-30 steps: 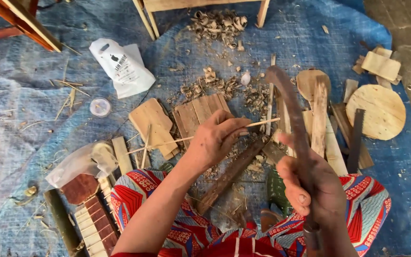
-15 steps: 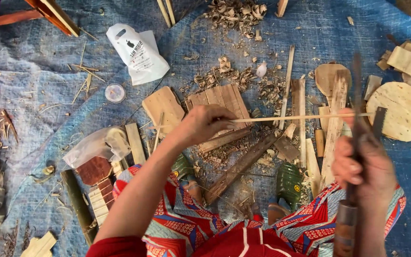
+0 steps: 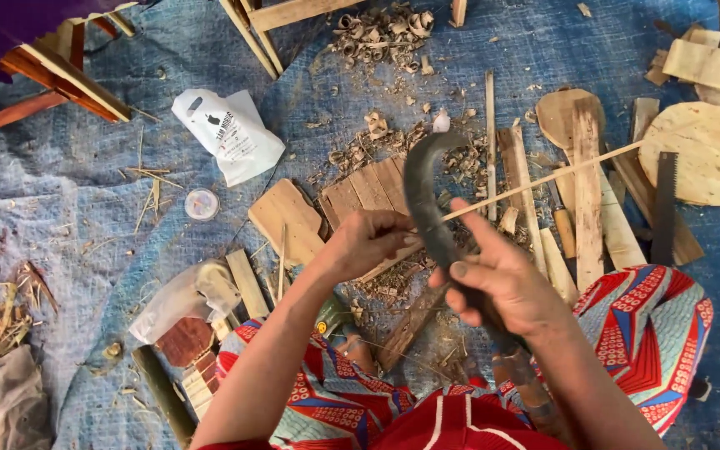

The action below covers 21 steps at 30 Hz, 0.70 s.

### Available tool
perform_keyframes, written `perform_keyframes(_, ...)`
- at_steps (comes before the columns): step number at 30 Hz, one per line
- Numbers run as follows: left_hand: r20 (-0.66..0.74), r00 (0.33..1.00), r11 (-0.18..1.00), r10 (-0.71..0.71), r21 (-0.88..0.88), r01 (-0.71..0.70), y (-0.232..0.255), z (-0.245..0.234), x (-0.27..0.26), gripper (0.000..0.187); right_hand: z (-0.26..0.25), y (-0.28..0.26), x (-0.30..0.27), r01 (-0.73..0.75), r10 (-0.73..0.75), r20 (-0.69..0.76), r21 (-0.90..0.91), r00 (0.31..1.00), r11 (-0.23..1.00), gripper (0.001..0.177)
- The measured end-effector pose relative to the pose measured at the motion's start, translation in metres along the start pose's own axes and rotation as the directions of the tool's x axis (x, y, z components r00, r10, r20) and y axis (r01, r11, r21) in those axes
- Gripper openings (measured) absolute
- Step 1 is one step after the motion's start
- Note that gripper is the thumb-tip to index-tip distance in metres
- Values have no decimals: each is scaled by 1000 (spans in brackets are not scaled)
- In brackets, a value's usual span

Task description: Shaving a thin wooden rod with a curved blade and assembling wooden instrument components.

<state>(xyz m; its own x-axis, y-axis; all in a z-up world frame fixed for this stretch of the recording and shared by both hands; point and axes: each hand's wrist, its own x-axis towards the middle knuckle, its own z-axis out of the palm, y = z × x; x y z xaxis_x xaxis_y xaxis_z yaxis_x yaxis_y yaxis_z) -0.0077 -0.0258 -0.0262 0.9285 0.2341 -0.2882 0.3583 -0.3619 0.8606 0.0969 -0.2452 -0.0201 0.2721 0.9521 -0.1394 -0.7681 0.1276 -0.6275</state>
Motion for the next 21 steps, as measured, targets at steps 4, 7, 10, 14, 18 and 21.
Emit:
perform_keyframes(4, 64, 997, 991, 51, -125, -43, -2, -10, 4, 13, 8, 14, 4, -60, 55, -47, -112, 997, 992, 95)
perform_keyframes(7, 203, 977, 960, 71, -279, -11, -9, -14, 9, 9, 12, 10, 2, -47, 43, -35, -139, 998, 989, 95)
perform_keyframes(10, 213, 973, 953, 84, -304, -15, -9, -14, 9, 7, 12, 4, -2, -33, 24, -53, -174, 998, 984, 91)
perform_keyframes(14, 230, 973, 927, 13, -367, 74, -15, -18, 6, 30, 7, -10, -7, 4, -16, -75, -159, 997, 987, 90)
perform_keyframes(18, 230, 972, 920, -42, -372, 128, -10, -20, 4, 28, 4, -13, -8, 45, -58, -81, -154, 995, 987, 93)
perform_keyframes(21, 249, 966, 843, 70, -533, 77, -13, -20, 6, 18, 11, 2, 1, -18, 22, 35, -102, 999, 995, 100)
